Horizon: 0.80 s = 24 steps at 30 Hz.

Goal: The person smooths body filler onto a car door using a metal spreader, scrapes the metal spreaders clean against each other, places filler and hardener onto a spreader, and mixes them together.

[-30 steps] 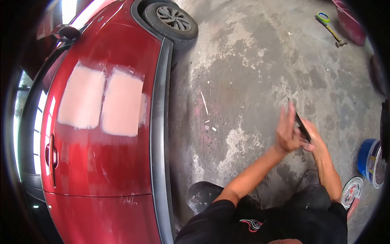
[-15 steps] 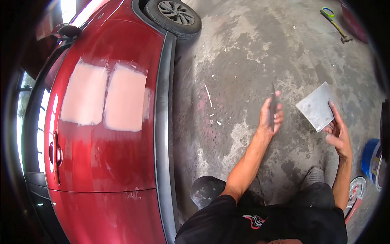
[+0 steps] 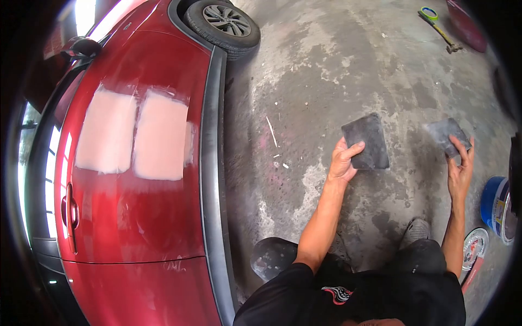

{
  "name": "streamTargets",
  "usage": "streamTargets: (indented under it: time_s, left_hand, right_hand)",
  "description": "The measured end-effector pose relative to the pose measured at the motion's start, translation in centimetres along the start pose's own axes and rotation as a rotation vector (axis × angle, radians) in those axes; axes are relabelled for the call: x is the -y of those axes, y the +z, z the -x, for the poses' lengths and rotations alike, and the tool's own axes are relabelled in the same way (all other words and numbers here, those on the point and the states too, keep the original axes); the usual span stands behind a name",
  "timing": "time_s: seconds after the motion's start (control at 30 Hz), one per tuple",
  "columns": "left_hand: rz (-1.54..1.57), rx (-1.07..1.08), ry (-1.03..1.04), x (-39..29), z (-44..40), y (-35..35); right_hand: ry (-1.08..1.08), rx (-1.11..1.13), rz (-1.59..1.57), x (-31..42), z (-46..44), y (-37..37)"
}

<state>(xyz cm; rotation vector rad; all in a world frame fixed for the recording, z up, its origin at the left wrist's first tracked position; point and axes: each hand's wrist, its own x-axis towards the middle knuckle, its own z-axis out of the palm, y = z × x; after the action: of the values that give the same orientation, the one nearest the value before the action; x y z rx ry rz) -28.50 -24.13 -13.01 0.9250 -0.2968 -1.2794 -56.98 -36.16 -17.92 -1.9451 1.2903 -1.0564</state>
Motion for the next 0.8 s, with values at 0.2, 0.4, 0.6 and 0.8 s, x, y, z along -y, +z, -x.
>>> streamTargets:
  time_s: [0.2,0.4,0.6,0.8]
  left_hand:
    - [-1.145,0.058,0.402,-2.1,1.0,2.3]
    - [-1.650,0.083,1.123,-3.3,2.4,6.4]
    - [-1.233,0.296,0.667,-4.8,2.2,5.0]
    - [-1.210,0.408,0.692,-4.8,2.5,6.0]
  right_hand:
    - [0.641,0.371,-0.744,-5.8,-0.8,-2.2]
    - [0.102,0.216,-0.114,-0.1,-0.4,-2.6]
    - [0.253,0.231,-0.728,-0.4,-2.3,-4.1]
    - [0.354,0.342,-0.596,3.7,-4.0,0.2]
